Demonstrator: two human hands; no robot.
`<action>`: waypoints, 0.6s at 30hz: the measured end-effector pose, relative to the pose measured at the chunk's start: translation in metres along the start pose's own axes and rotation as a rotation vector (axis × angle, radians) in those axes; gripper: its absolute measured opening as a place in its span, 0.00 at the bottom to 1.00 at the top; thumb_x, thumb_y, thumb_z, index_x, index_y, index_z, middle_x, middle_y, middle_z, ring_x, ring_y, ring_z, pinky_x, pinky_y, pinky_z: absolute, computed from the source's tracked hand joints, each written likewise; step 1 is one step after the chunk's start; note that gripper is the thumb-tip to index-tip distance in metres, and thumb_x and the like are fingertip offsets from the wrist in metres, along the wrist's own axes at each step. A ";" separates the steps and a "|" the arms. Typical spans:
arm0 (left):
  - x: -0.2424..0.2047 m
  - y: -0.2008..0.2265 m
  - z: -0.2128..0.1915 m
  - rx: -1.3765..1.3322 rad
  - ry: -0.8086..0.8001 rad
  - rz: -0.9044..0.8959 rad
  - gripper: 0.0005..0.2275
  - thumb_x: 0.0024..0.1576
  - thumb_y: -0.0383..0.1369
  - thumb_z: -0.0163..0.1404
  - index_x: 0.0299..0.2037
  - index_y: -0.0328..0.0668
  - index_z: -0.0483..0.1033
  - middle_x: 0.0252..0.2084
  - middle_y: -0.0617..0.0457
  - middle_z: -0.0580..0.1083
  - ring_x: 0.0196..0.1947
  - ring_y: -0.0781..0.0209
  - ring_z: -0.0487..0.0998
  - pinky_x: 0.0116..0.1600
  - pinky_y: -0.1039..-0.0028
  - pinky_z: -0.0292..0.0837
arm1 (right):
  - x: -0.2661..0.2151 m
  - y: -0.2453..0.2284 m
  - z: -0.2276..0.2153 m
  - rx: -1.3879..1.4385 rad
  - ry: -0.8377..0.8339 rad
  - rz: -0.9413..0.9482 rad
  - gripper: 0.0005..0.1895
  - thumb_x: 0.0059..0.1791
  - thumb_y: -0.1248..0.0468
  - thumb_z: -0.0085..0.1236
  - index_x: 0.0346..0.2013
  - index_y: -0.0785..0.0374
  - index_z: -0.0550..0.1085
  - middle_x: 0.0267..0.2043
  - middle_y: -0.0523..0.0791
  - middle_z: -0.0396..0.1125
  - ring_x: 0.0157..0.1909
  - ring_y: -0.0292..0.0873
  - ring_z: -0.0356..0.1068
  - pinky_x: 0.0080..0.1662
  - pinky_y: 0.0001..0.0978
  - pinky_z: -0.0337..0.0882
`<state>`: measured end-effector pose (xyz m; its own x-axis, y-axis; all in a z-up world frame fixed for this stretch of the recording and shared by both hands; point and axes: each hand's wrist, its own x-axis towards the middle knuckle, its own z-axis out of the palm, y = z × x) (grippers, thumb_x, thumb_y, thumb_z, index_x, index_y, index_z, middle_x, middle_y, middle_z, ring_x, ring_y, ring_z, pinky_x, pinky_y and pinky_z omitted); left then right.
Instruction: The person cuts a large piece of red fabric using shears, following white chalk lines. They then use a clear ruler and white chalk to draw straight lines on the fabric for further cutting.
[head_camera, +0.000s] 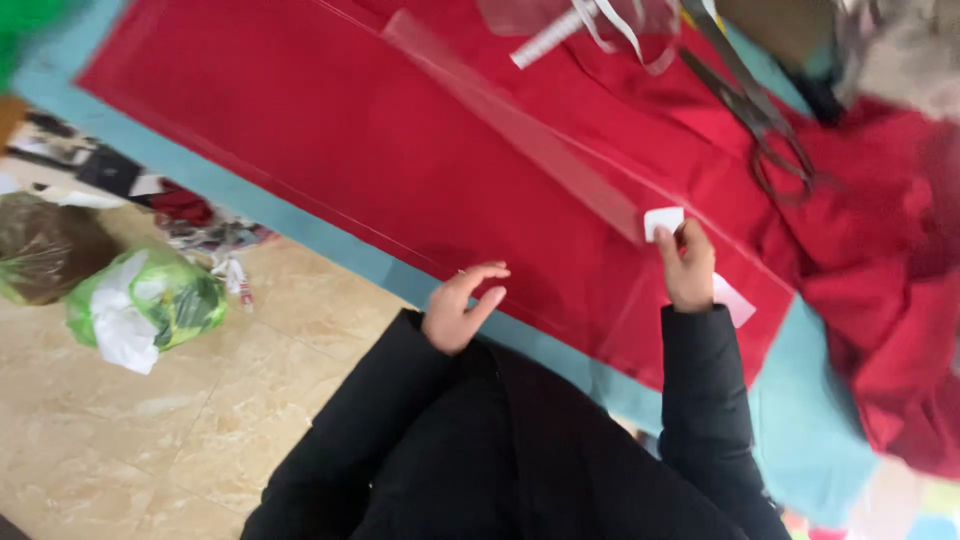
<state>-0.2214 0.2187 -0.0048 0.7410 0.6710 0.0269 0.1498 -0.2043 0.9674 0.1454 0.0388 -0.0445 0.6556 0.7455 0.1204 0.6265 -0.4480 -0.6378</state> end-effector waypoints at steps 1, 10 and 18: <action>0.003 0.001 0.008 0.015 -0.023 0.030 0.10 0.63 0.38 0.53 0.53 0.53 0.79 0.55 0.52 0.79 0.55 0.48 0.79 0.59 0.59 0.73 | -0.028 0.006 -0.009 0.157 -0.036 0.083 0.11 0.60 0.61 0.57 0.36 0.62 0.69 0.29 0.47 0.64 0.34 0.45 0.64 0.39 0.38 0.66; 0.004 0.025 0.145 0.323 -0.184 0.302 0.10 0.63 0.41 0.52 0.53 0.58 0.78 0.57 0.57 0.77 0.61 0.55 0.76 0.60 0.65 0.72 | -0.177 0.057 -0.094 0.130 -0.075 0.302 0.15 0.56 0.54 0.59 0.33 0.59 0.71 0.27 0.47 0.65 0.32 0.47 0.66 0.40 0.39 0.68; -0.011 0.034 0.257 0.712 -0.425 0.513 0.27 0.58 0.42 0.56 0.69 0.49 0.66 0.78 0.46 0.54 0.79 0.48 0.46 0.74 0.41 0.41 | -0.168 0.107 -0.120 0.101 0.081 0.204 0.13 0.56 0.56 0.61 0.36 0.60 0.69 0.28 0.50 0.65 0.35 0.55 0.68 0.42 0.43 0.68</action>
<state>-0.0563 0.0211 -0.0365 0.9800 0.0963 0.1743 0.0005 -0.8765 0.4814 0.1528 -0.1940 -0.0421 0.7983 0.6009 0.0396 0.4351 -0.5301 -0.7278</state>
